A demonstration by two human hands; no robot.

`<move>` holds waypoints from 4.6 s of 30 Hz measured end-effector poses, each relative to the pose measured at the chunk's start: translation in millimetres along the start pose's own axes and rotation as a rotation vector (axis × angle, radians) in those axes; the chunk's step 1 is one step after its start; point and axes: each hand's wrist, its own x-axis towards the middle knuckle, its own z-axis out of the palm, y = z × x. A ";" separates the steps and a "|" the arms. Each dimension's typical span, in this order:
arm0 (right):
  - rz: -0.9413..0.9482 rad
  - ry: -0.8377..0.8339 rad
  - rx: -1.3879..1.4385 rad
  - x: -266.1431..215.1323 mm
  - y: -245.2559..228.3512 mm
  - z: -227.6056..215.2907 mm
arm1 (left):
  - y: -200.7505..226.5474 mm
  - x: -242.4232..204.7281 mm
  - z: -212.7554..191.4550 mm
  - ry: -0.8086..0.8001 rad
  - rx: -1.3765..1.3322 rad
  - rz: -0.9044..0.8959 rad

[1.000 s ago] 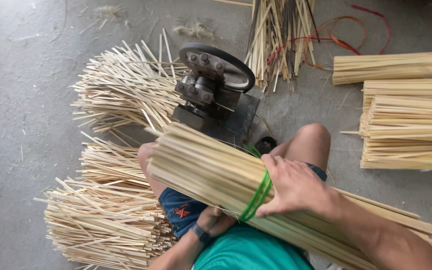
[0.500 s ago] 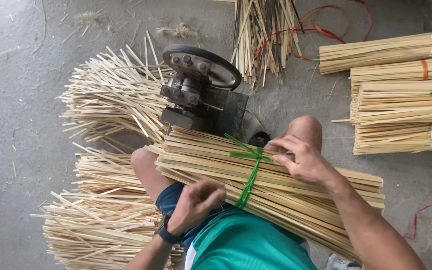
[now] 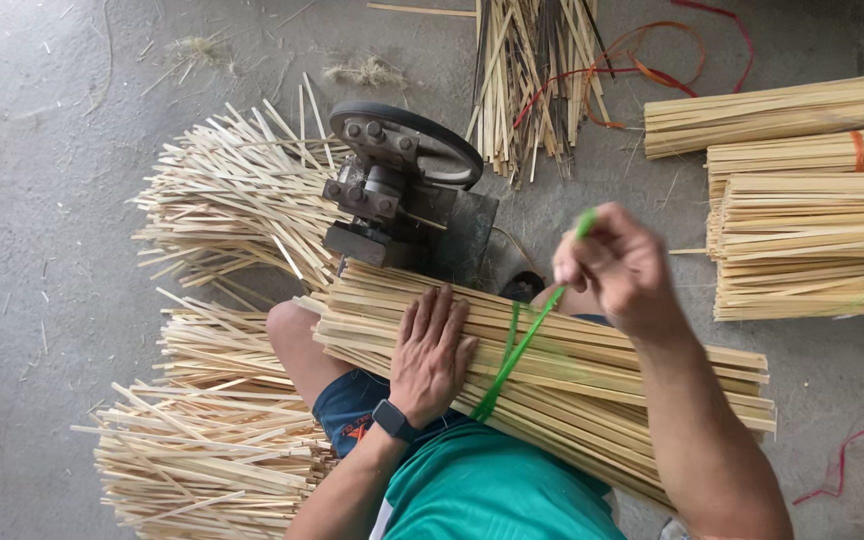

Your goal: The person sits on the floor and feeds long bamboo strips through a grinding machine to smooth their edges. They handle the strips one by one, feeding them into the machine and collecting the processed pieces into a bundle on their lap.

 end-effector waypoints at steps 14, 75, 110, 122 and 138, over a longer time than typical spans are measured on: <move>-0.001 -0.623 -1.092 -31.2 48.0 22.5 | -4.0 7.2 -5.9 0.034 -0.105 -0.021; 0.894 -0.757 -0.736 -31.4 117.7 -48.6 | -47.0 -16.8 -14.2 0.552 -0.097 -0.165; 0.700 -0.290 -0.714 -67.8 103.7 -54.1 | -113.0 -12.3 -13.4 0.063 -0.297 -0.583; 0.575 -0.141 -0.909 -71.0 126.2 -49.0 | -97.4 -11.5 -18.4 -0.193 -0.220 -0.959; 0.060 0.090 -1.123 -63.7 56.6 -81.0 | -207.1 11.9 -13.6 0.276 -0.837 -0.716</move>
